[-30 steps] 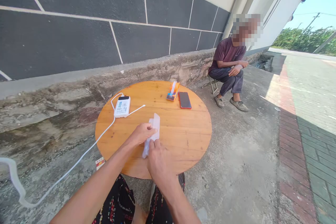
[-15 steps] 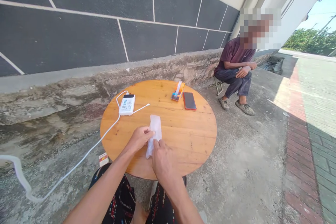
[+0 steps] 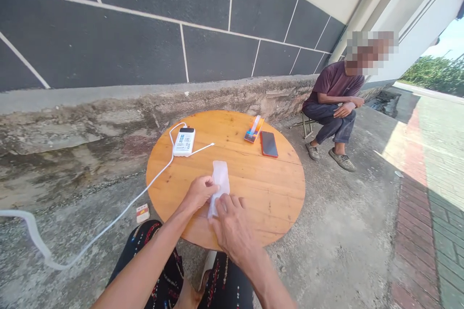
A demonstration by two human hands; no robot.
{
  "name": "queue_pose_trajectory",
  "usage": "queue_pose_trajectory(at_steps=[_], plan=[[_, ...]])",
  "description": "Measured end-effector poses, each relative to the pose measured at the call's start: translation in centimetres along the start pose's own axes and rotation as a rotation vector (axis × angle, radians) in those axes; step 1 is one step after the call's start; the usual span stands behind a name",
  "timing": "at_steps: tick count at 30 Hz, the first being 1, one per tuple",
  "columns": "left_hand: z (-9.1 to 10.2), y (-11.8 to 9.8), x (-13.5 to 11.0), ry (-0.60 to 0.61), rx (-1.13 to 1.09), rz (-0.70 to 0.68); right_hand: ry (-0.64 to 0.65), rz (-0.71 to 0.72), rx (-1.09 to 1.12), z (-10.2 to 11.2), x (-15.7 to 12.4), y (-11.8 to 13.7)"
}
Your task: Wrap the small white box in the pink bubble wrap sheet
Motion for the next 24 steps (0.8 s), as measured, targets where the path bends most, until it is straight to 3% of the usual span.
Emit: queue_pose_trajectory(at_steps=[7, 14, 16, 20, 24], plan=[[0.4, -0.3, 0.4, -0.041, 0.104, -0.054, -0.050, 0.056, -0.037, -0.8, -0.4, -0.1], [2.3, -2.9, -1.3, -0.133, 0.206, -0.168, -0.102, 0.087, -0.062, -1.3, 0.0, -0.4], [2.5, -4.3, -2.5, -0.094, 0.216, -0.288, -0.105, 0.091, -0.058, -1.2, 0.1, -0.4], [0.6, -7.5, -5.1, 0.150, 0.266, -0.622, -0.124, 0.087, -0.048, -1.2, 0.1, -0.5], [0.2, -7.2, -5.7, 0.197, 0.275, -0.618, -0.135, 0.075, -0.012, -0.9, -0.2, -0.6]])
Point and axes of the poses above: each hand's wrist, its own x-axis towards the middle knuckle, its own z-axis out of the back of the hand, y = z × x, the point moved 10 cm from there along x, towards the middle knuckle, and after that the axes turned 9 degrees about -z, right-handed, at the moved point
